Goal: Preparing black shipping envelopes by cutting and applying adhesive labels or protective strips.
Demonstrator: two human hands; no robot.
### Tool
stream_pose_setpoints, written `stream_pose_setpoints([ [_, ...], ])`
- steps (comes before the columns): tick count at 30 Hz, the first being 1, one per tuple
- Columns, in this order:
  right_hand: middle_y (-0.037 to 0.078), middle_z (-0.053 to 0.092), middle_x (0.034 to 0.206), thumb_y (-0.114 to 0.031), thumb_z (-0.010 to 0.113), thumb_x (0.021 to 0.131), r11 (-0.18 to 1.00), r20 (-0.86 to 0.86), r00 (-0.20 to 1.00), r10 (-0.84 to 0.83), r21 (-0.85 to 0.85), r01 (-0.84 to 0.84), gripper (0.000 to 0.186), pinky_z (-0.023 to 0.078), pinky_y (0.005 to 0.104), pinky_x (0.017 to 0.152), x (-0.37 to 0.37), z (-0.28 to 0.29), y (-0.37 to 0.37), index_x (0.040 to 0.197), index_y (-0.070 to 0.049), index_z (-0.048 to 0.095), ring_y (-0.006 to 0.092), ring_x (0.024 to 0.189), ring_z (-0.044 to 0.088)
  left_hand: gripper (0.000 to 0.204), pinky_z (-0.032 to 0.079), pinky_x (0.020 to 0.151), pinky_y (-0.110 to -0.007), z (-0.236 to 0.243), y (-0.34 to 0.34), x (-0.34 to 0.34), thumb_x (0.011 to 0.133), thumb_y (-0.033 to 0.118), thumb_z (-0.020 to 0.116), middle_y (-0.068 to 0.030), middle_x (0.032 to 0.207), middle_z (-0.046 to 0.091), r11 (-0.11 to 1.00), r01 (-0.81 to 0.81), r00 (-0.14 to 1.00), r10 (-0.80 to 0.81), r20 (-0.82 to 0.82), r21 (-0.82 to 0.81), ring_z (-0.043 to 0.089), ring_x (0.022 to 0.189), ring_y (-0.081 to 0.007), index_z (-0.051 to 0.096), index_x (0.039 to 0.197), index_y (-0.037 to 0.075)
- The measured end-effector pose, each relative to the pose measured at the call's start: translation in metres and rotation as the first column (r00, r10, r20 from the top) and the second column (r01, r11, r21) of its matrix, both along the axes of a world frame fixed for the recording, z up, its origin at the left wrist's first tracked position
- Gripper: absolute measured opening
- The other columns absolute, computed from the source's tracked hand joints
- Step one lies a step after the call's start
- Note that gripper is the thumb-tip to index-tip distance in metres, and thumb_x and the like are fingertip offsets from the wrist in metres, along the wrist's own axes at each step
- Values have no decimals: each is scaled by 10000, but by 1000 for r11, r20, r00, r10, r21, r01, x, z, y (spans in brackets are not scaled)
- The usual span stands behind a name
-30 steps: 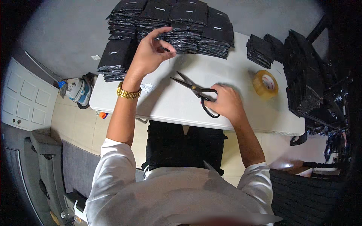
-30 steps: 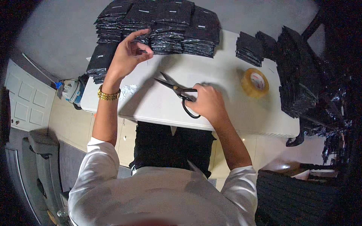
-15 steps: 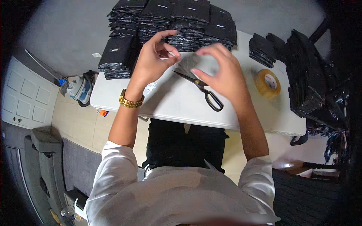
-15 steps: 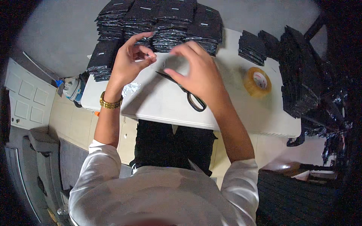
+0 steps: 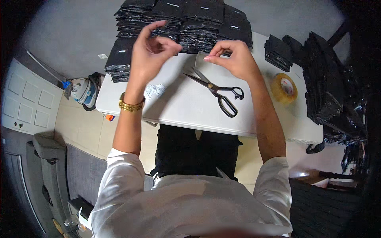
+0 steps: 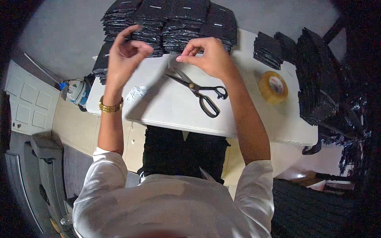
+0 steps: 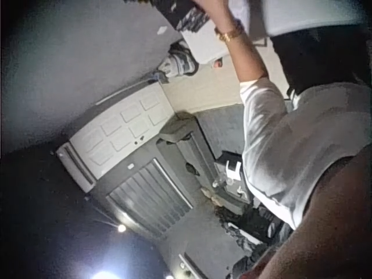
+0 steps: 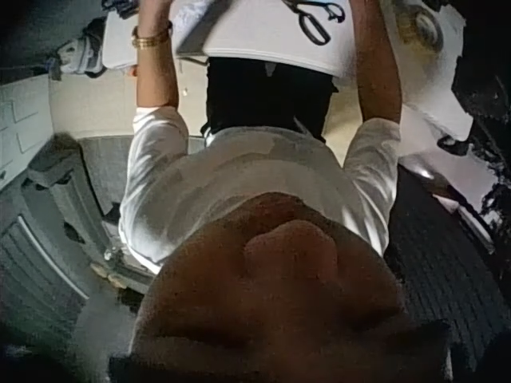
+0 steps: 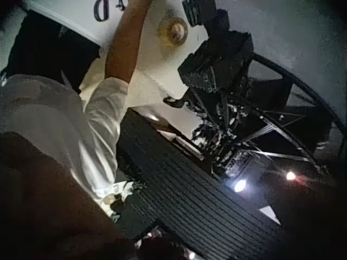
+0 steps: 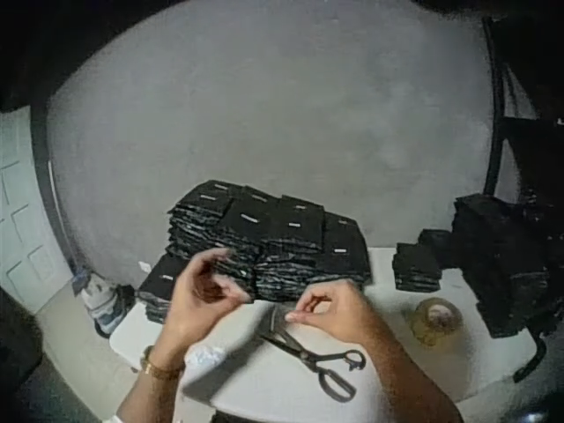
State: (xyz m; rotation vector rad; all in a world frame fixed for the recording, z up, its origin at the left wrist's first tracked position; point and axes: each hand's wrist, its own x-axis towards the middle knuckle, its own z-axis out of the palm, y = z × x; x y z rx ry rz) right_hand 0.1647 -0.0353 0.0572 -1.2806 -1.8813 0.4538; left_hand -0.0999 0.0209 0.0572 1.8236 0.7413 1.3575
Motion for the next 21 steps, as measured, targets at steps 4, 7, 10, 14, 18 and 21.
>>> stream_pose_setpoints([
  [4,45,739,782,-279,885,810,997,-30,998,52,64,-50,251,521,323,701,5,0,4,848,-48,792,128,743,648,890,600,913,-342,-11,-17,29,800,-64,849,-96,996,755,989,147,988,-146,50,-34,718,969,-161,371,1543,55],
  [7,45,742,787,-276,884,808,999,-30,999,27,31,-27,244,525,323,712,0,3,3,857,-53,797,130,747,654,907,591,966,-375,-12,-21,35,775,-56,861,-90,963,753,998,33,997,-30,-68,49,728,960,-164,381,1537,52],
  [10,53,746,791,-279,883,805,1000,-24,1000,0,18,0,237,530,326,714,-1,4,1,856,-61,802,138,744,665,876,591,943,-354,-15,-19,39,786,-62,848,-72,917,754,999,27,998,-25,-54,42,733,913,-150,400,1530,53],
  [14,65,756,829,-290,882,803,999,0,999,-42,-31,42,254,544,338,767,2,1,3,928,-86,797,185,817,703,821,588,920,-334,-15,-21,39,802,-64,834,-69,889,755,999,46,999,-46,-29,16,732,894,-135,434,1511,39],
  [18,41,716,778,-303,886,797,914,273,892,-359,295,278,323,539,361,813,16,-12,-12,1011,-102,752,225,875,697,735,589,877,-300,-16,-18,36,824,-66,816,-71,903,764,1000,-19,993,19,-115,6,728,901,-123,488,1476,16],
  [21,55,656,859,-271,900,772,859,147,894,-424,378,345,369,523,382,782,29,-23,-43,1021,-103,688,248,841,651,705,589,862,-285,-19,-11,28,836,-55,816,-73,916,771,999,-30,995,27,-97,-34,728,910,-120,504,1466,7],
])
